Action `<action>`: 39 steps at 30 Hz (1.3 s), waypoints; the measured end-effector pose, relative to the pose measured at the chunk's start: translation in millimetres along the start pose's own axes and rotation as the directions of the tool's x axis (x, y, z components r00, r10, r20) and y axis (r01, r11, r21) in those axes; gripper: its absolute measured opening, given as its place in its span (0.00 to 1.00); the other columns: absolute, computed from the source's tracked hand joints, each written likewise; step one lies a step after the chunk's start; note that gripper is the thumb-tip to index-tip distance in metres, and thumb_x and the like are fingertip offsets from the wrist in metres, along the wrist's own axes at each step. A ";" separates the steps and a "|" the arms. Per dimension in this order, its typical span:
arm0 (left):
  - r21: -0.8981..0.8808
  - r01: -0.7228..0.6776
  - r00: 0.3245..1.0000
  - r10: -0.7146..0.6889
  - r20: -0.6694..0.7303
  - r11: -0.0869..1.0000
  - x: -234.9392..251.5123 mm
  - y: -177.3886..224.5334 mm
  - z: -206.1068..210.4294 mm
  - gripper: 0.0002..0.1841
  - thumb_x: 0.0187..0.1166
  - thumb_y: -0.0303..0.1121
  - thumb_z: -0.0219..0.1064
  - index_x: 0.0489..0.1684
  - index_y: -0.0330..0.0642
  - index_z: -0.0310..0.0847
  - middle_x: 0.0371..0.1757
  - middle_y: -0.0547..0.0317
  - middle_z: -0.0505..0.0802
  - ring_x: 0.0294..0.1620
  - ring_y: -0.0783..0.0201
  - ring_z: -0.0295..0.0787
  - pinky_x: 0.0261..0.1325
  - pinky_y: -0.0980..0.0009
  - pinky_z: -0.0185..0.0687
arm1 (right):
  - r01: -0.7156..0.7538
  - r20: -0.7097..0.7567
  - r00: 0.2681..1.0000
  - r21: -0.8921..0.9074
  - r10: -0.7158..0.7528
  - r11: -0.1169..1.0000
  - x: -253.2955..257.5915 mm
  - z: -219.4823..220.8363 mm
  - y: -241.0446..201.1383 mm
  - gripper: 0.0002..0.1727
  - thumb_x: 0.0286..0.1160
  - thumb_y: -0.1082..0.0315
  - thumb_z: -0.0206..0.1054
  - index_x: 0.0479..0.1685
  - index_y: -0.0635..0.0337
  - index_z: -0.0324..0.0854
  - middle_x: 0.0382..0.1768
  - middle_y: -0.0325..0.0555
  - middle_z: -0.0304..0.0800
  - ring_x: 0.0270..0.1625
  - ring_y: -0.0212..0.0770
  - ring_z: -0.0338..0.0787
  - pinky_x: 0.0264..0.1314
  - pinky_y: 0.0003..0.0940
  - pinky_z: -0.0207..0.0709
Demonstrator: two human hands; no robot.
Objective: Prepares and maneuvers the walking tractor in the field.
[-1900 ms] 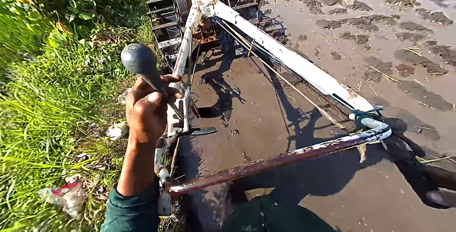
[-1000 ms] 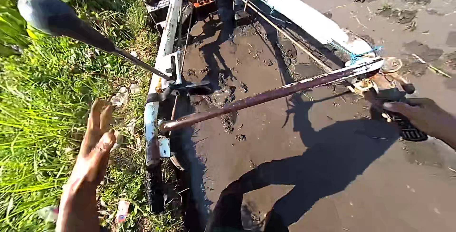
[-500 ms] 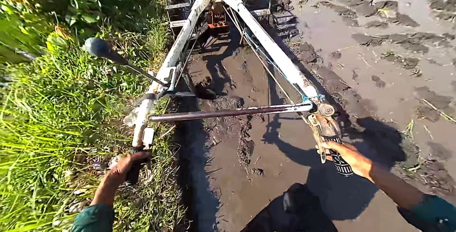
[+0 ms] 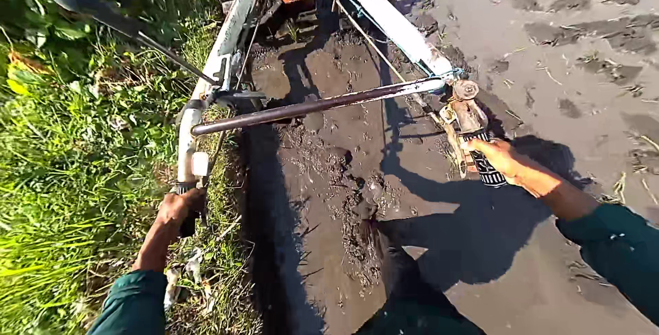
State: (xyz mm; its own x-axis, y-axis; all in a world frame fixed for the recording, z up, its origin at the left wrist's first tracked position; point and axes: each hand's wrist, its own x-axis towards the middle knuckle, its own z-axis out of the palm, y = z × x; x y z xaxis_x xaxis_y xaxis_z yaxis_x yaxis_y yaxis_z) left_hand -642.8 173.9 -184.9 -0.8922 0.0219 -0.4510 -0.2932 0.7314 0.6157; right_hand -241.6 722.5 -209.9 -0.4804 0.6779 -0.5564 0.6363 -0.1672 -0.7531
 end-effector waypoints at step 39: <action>-0.132 0.058 0.997 -0.051 0.061 0.990 422.3 525.1 208.7 0.10 0.81 0.33 0.67 0.42 0.33 0.81 0.29 0.58 0.87 0.28 0.66 0.84 0.37 0.63 0.83 | -0.026 -0.152 0.988 -0.229 -0.009 0.973 629.3 -55.6 -436.1 0.23 0.92 0.66 0.49 0.74 0.77 0.67 0.66 0.69 0.77 0.62 0.50 0.81 0.68 0.48 0.73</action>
State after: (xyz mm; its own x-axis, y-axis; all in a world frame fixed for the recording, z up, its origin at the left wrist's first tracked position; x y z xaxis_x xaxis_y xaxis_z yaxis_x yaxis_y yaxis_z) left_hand -1101.9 709.4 -186.9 -0.8535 0.0267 -0.5205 -0.3876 0.6351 0.6682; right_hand -787.9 1261.9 -212.1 -0.3888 0.7804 -0.4897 0.7700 -0.0167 -0.6378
